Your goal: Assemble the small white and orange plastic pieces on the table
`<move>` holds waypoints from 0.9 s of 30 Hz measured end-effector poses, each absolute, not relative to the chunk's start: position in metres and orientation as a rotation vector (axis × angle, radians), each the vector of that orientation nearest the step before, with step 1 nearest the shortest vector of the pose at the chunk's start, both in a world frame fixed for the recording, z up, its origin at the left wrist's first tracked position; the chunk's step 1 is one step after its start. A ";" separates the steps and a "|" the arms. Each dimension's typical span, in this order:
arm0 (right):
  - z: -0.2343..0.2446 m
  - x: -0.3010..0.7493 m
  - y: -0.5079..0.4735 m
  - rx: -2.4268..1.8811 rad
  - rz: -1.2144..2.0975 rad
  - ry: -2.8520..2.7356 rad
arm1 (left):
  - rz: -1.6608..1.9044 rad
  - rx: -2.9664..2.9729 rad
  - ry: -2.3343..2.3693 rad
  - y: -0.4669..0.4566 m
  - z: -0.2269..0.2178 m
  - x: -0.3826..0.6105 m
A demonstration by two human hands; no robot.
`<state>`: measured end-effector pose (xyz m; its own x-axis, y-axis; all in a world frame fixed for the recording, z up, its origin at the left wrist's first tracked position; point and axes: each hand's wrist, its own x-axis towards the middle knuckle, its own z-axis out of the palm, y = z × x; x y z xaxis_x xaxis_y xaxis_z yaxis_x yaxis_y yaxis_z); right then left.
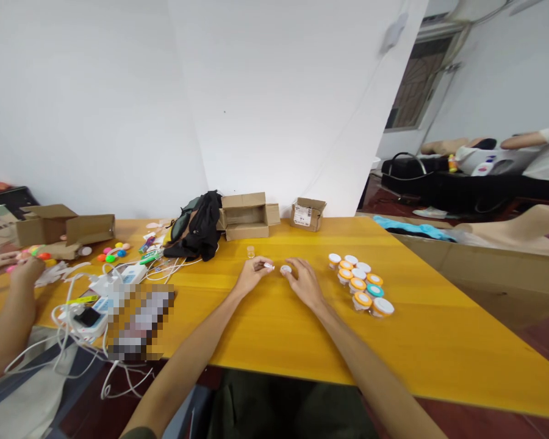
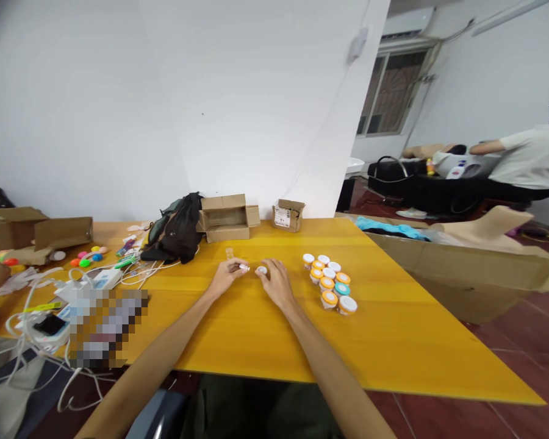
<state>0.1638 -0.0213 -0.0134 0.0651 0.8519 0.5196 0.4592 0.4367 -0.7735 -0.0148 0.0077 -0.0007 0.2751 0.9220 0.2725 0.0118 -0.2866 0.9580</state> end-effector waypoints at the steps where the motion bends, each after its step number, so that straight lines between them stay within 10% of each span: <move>1: -0.011 0.162 -0.023 -1.159 0.458 -1.569 | 1.171 1.552 0.879 0.007 0.000 -0.014; 27: -0.002 0.149 -0.030 -1.102 0.699 -1.668 | 1.175 1.445 0.822 -0.008 0.013 -0.007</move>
